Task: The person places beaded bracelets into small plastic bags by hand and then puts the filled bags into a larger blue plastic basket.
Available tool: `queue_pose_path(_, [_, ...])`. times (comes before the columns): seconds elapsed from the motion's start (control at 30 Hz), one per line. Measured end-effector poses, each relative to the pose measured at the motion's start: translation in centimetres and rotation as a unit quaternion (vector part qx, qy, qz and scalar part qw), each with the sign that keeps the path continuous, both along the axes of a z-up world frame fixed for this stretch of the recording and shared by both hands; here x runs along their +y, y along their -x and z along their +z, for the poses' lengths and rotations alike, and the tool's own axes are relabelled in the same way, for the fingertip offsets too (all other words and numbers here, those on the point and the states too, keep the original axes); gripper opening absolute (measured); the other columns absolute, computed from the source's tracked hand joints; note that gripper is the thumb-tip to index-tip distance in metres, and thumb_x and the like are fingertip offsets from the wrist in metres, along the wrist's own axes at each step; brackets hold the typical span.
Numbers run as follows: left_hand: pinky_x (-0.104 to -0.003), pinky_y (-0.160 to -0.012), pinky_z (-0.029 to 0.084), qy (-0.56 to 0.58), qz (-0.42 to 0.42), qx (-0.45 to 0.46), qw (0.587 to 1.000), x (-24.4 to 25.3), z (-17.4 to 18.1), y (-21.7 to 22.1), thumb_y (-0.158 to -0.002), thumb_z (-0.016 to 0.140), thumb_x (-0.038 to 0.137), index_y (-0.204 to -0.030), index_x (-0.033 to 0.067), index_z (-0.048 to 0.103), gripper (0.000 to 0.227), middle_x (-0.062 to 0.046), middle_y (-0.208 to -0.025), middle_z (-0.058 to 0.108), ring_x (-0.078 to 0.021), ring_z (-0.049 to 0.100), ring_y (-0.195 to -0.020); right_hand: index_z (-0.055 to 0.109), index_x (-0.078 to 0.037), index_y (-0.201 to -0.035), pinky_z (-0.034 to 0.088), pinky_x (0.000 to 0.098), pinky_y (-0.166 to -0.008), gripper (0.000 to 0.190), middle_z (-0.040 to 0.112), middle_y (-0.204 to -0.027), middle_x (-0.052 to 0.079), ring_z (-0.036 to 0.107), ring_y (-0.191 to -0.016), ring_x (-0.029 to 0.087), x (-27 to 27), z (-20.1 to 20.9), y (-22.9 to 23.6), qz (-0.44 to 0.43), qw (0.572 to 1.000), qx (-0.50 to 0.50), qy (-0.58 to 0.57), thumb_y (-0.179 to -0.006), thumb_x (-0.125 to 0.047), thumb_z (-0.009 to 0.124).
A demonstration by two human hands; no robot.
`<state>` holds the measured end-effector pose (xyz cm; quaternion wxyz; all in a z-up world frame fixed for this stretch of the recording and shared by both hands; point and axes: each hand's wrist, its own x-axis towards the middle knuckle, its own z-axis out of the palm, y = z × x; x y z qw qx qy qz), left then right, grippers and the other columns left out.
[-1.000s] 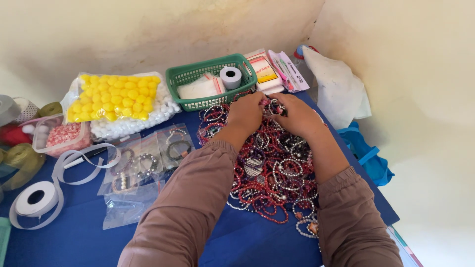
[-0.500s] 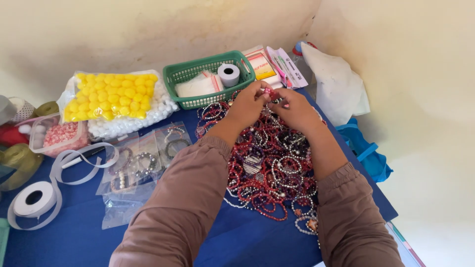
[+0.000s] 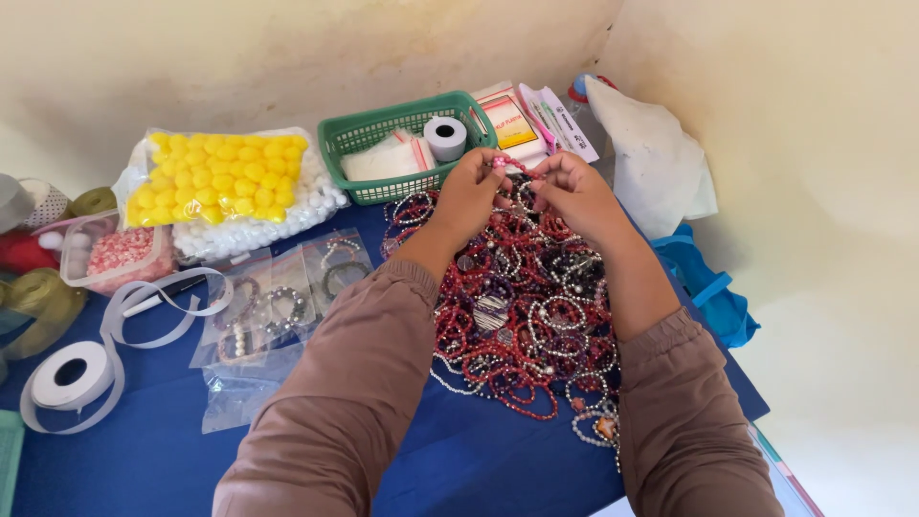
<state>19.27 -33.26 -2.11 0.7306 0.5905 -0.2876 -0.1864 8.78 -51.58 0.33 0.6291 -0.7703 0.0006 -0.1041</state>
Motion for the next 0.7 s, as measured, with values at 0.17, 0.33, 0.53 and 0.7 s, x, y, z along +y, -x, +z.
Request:
queue_pose_path(0.17, [-0.027,-0.053,0.051,-0.014,0.048,0.02,0.999,0.8,0.0,0.5,-0.103,0.054,0.014,-0.117,0.0062,0.06,0.017,-0.004,-0.091,0.067,-0.0116,0.065,-0.068,0.058,-0.008,-0.112,0.059,0.0295,-0.061,0.026,0.066,-0.086,0.003,0.068,-0.072,0.013,1.4,1.7,1.0,-0.011,0.999,0.048,0.012,-0.09,-0.005,0.07])
queue_pose_path(0.33, [-0.026,-0.067,0.059,0.025,0.097,0.011,0.995,0.7,-2.1,-0.9,-0.102,0.058,0.009,-0.115,0.0007,0.064,0.017,-0.004,-0.098,0.068,-0.0131,0.071,-0.078,0.059,-0.004,-0.111,0.06,0.0295,-0.066,0.031,0.068,-0.09,0.004,0.069,-0.077,0.014,0.8,0.8,0.7,0.006,0.997,0.058,0.052,-0.085,0.002,0.074])
queue_pose_path(0.53, [-0.03,-0.071,0.059,-0.089,0.14,0.032,0.986,1.5,-1.8,0.0,-0.098,0.061,0.011,-0.128,0.0041,0.056,0.031,-0.006,-0.104,0.069,-0.0151,0.07,-0.087,0.064,-0.003,-0.103,0.059,0.0279,-0.072,0.024,0.07,-0.093,0.005,0.069,-0.083,0.012,0.4,0.1,0.6,0.032,0.995,0.069,0.069,-0.082,0.005,0.073])
queue_pose_path(0.7, [-0.03,-0.097,0.053,-0.125,0.126,-0.062,0.982,2.0,-2.9,-0.3,-0.085,0.064,-0.008,-0.135,0.0019,0.057,0.052,-0.009,-0.124,0.068,-0.0179,0.066,-0.116,0.067,-0.004,-0.102,0.06,0.0261,-0.078,0.022,0.074,-0.096,0.004,0.072,-0.088,0.01,1.4,1.3,1.0,0.04,0.992,0.049,0.109,-0.083,0.003,0.072])
